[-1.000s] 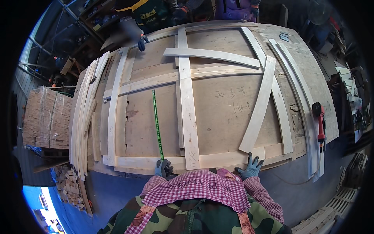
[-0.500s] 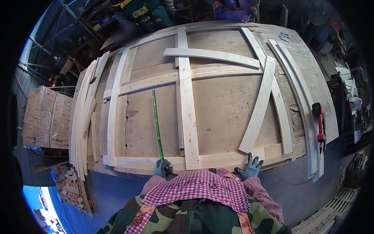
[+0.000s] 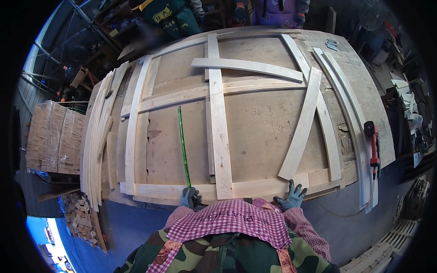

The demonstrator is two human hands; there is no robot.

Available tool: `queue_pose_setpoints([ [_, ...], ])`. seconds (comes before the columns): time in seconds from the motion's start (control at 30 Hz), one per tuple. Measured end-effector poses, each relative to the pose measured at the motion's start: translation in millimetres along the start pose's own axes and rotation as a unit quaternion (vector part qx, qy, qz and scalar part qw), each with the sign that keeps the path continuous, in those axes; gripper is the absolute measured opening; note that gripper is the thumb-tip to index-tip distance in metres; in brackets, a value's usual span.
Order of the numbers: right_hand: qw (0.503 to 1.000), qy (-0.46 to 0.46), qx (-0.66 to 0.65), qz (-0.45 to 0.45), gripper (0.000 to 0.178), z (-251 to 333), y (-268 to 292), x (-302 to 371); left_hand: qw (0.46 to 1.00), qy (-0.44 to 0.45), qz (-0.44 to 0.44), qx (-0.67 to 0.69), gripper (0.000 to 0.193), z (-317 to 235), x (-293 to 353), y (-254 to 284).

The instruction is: The person measures and marks wooden planks on a large frame, then uses a hammer and pry bar to adjust and fit the pieces. The person also picks up and positions additional planks while working on the frame.

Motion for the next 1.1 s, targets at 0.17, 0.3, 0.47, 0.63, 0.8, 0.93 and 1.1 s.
queue_pose_setpoints([
  [0.17,1.000,0.013,-0.004,-0.008,0.114,1,-1,-1,1.000,0.003,0.001,0.002,0.029,2,-1,3],
  [0.3,1.000,0.001,0.005,-0.001,0.112,3,1,1,1.000,-0.001,0.001,0.004,0.030,2,-1,4],
  [0.47,0.992,-0.053,-0.101,-0.056,0.109,0,10,-8,1.000,0.002,0.005,0.018,0.030,8,-15,8],
  [0.63,0.980,-0.127,-0.149,-0.047,0.114,17,34,-17,0.999,0.011,0.007,0.039,0.029,7,-5,5],
  [0.8,0.985,-0.110,-0.117,-0.058,0.115,42,49,-25,1.000,0.010,0.002,0.006,0.030,6,-5,2],
  [0.93,0.984,-0.074,-0.118,-0.108,0.118,51,44,-56,1.000,0.019,0.001,0.015,0.032,4,-4,-3],
  [1.1,0.980,-0.090,-0.157,-0.081,0.123,50,44,-75,0.999,0.008,0.051,0.005,0.032,14,-22,8],
])
Point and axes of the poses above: each hand's wrist, its own x-axis away from the middle knuckle, its own y-axis out of the back of the hand, z = x × y, the point moved 8 cm from there along -x, towards the middle knuckle, and after that the axes turned 1 degree about -x, right-handed, at the moved point
